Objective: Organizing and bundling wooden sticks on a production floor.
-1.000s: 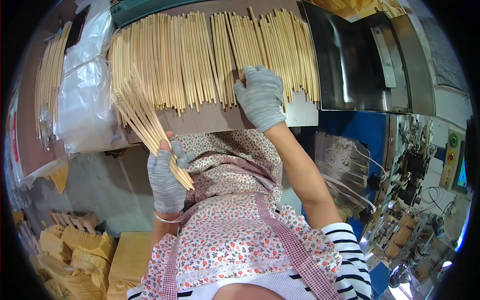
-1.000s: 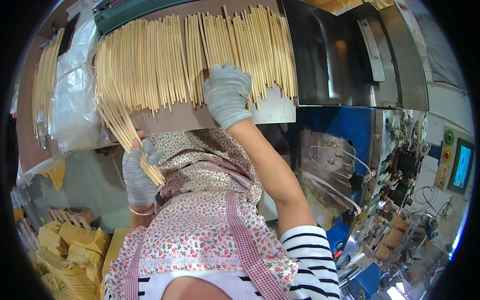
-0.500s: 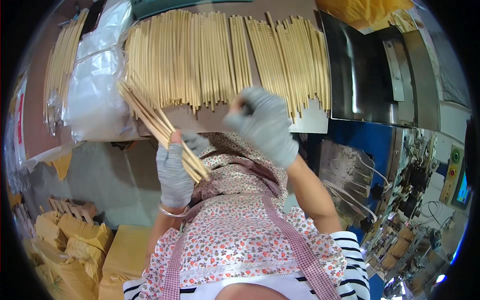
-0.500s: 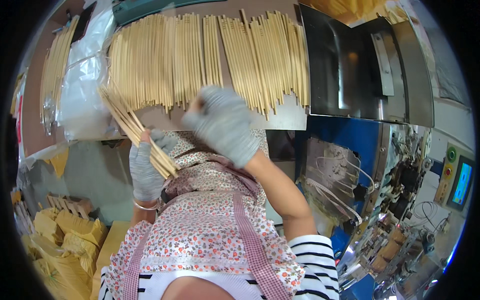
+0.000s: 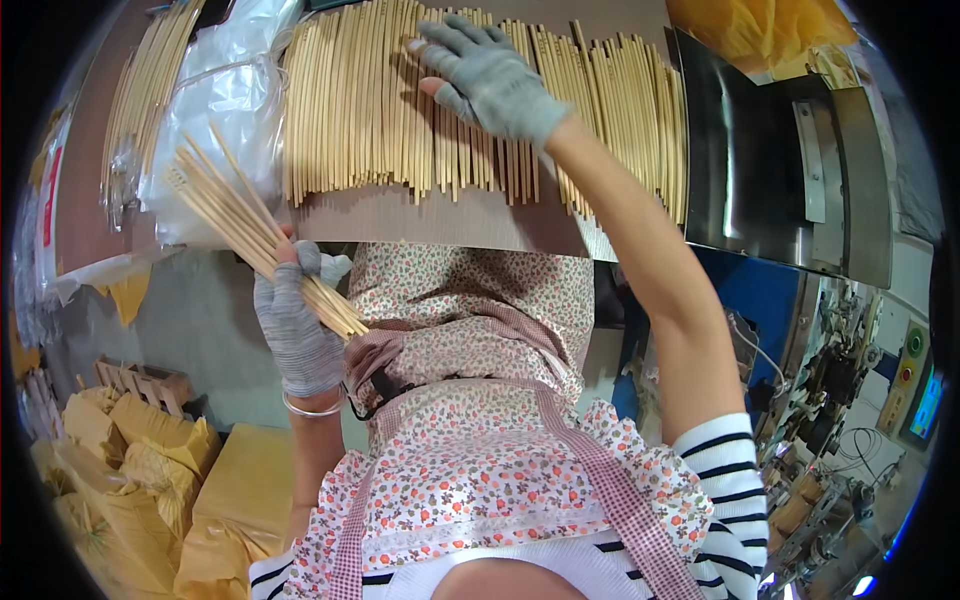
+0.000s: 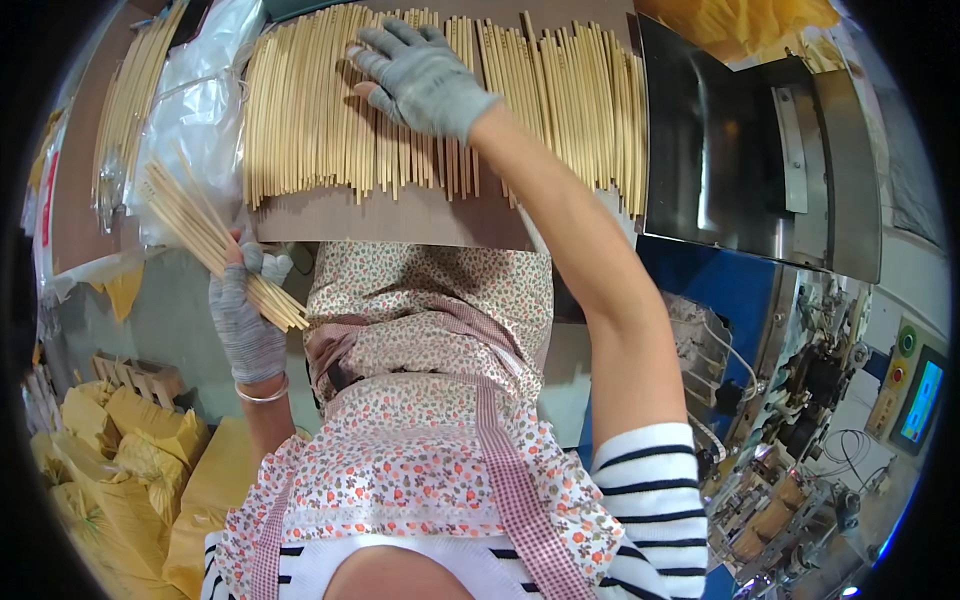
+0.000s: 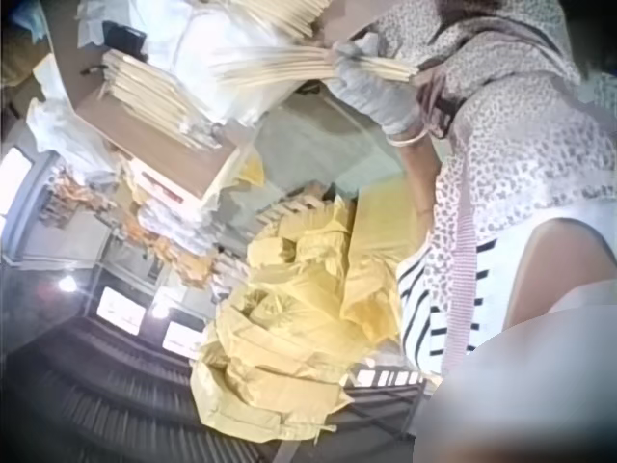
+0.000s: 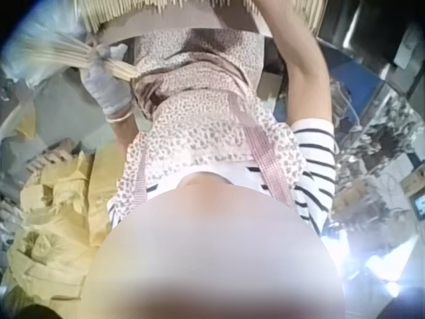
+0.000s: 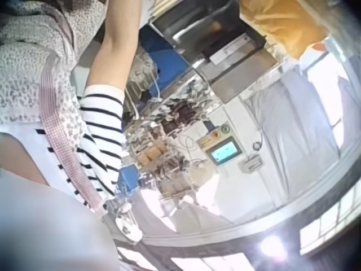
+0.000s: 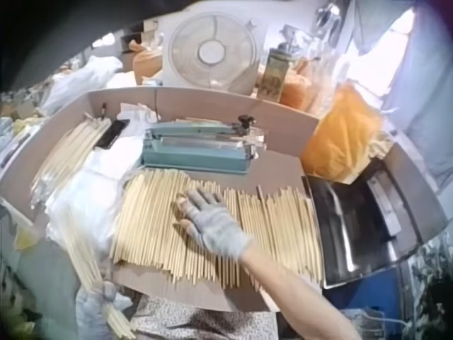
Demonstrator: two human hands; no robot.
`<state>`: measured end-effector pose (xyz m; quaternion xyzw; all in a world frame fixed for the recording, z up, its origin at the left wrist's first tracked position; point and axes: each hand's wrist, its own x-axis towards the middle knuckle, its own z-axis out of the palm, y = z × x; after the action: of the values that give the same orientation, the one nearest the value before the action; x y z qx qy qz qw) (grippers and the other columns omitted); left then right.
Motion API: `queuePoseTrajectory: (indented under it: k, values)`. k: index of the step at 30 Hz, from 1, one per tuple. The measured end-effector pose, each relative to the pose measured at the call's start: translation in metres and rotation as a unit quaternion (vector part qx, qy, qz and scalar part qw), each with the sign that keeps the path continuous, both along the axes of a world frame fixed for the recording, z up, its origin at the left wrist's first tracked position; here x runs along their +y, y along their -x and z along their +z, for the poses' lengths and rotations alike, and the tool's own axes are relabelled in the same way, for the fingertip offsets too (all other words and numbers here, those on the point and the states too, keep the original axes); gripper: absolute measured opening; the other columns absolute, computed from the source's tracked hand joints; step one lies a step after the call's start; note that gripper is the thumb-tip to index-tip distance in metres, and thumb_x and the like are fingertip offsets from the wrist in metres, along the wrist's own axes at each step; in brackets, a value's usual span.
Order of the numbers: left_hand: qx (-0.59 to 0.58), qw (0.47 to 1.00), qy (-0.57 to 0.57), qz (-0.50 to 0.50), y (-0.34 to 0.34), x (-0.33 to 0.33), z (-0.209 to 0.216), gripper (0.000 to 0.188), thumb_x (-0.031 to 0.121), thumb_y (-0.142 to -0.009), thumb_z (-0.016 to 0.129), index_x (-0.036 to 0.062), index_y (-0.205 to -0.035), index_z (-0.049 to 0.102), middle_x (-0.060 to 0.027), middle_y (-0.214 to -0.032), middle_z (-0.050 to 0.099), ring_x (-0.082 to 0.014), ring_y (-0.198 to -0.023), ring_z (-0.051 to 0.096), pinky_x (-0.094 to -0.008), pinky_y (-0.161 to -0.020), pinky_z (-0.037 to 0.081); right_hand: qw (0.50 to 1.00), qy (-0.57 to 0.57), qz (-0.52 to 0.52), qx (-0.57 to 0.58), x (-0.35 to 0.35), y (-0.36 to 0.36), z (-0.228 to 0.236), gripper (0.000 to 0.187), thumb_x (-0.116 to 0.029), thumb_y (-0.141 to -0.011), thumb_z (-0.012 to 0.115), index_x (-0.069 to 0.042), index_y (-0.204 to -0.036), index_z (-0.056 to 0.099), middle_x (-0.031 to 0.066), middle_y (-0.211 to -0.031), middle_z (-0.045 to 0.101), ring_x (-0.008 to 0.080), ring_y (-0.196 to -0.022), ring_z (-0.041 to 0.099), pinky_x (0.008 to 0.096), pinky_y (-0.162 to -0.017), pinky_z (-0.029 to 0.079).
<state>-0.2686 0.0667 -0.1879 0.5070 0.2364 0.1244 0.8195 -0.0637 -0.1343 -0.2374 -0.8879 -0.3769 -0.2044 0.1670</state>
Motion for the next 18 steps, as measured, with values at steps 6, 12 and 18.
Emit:
queuePoseTrajectory:
  k: [6, 12, 18]
  values:
    - [0.028, 0.996, 0.082, -0.025, 0.013, -0.003, -0.014, 0.024, 0.014, -0.097, 0.048, -0.0008, -0.116, 0.046, -0.0033, -0.076, 0.049, -0.0121, -0.065, 0.048, -0.0286, -0.063, 0.048, 0.973, 0.227, -0.024, 0.048, -0.017, -0.001, -0.033, 0.064, -0.055, -0.094, 0.024, -0.021, -0.148, 0.023, 0.0050, -0.155, 0.014, 0.0306, -0.142, 0.016, 0.0508, -0.114, 0.011]
    - [0.041, 0.994, 0.082, -0.054, 0.006, -0.001, -0.022, 0.023, 0.014, -0.097, 0.047, -0.0003, -0.115, 0.047, -0.0034, -0.077, 0.050, -0.0128, -0.065, 0.050, -0.0284, -0.062, 0.048, 0.959, 0.273, -0.039, 0.065, -0.068, 0.009, -0.028, 0.061, -0.054, -0.095, 0.024, -0.023, -0.147, 0.026, 0.0050, -0.155, 0.015, 0.0324, -0.141, 0.018, 0.0529, -0.113, 0.011]
    - [0.032, 0.994, 0.087, -0.060, 0.003, -0.004, -0.022, 0.022, 0.013, -0.097, 0.045, -0.0001, -0.115, 0.047, -0.0038, -0.076, 0.050, -0.0142, -0.064, 0.051, -0.0290, -0.062, 0.049, 0.994, -0.004, -0.095, -0.055, -0.093, 0.011, -0.017, 0.051, -0.036, -0.093, 0.042, -0.004, -0.132, 0.046, 0.0242, -0.136, 0.042, 0.0355, -0.128, 0.040, 0.0442, -0.102, 0.033]
